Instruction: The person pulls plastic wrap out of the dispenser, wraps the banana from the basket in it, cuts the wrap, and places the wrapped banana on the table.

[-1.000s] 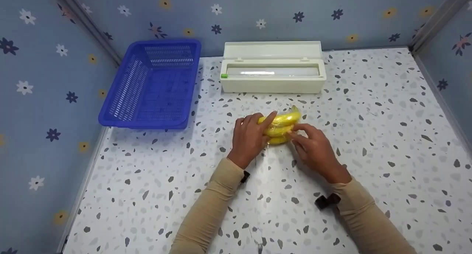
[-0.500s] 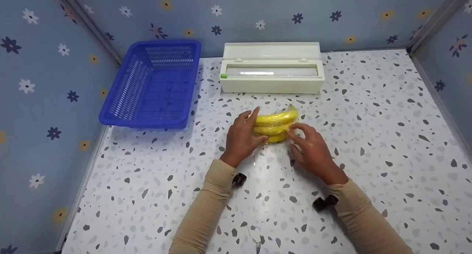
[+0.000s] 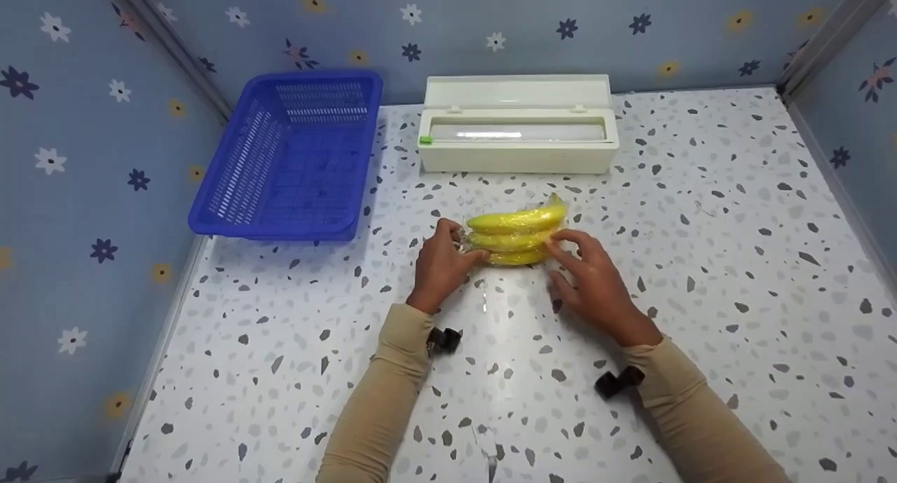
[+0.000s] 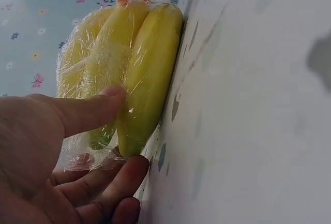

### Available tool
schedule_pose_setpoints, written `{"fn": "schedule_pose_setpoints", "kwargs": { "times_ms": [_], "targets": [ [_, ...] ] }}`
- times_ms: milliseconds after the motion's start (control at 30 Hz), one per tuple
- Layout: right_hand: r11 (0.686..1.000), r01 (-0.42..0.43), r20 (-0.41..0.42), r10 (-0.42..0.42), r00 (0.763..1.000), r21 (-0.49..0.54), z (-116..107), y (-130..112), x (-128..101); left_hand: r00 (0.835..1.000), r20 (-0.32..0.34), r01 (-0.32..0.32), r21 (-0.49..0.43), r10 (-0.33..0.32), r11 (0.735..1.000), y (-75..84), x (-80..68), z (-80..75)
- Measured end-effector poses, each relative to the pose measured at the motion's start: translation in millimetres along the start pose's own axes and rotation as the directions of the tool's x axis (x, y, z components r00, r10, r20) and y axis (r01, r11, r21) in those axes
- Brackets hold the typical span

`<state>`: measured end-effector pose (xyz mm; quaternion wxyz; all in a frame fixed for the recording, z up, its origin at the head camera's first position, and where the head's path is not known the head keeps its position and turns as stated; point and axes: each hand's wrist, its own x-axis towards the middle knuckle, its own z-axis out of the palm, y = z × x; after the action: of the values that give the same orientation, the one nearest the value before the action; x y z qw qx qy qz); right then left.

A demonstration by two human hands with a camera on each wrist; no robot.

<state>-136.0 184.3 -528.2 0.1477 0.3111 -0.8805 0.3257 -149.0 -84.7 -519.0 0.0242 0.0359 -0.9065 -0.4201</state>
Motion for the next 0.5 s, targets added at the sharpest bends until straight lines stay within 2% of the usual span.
{"fn": "schedule_pose_setpoints", "kwargs": {
  "times_ms": [100,200,367,500],
  "targets": [
    [1.0,0.012,0.0,-0.012,1.0,0.008,2.1,-0.1,0.2,0.999,-0.033,0.024,-0.043,-0.026,0.999,-1.1,0.9,1.1],
    [1.0,0.008,0.017,-0.008,1.0,0.004,4.0,-1.3,0.1,0.996,-0.086,0.022,-0.07,-0.028,0.997,-2.4,2.4,2.0],
    [1.0,-0.007,0.065,0.009,0.998,-0.028,4.4,-4.1,0.1,0.986,-0.157,-0.066,-0.035,0.059,0.997,-4.1,4.3,2.5],
    [0.999,-0.009,0.094,0.013,0.995,-0.052,3.3,-5.8,0.6,0.966,-0.208,-0.149,0.048,0.156,0.988,-4.2,4.2,2.6]
  ]
}}
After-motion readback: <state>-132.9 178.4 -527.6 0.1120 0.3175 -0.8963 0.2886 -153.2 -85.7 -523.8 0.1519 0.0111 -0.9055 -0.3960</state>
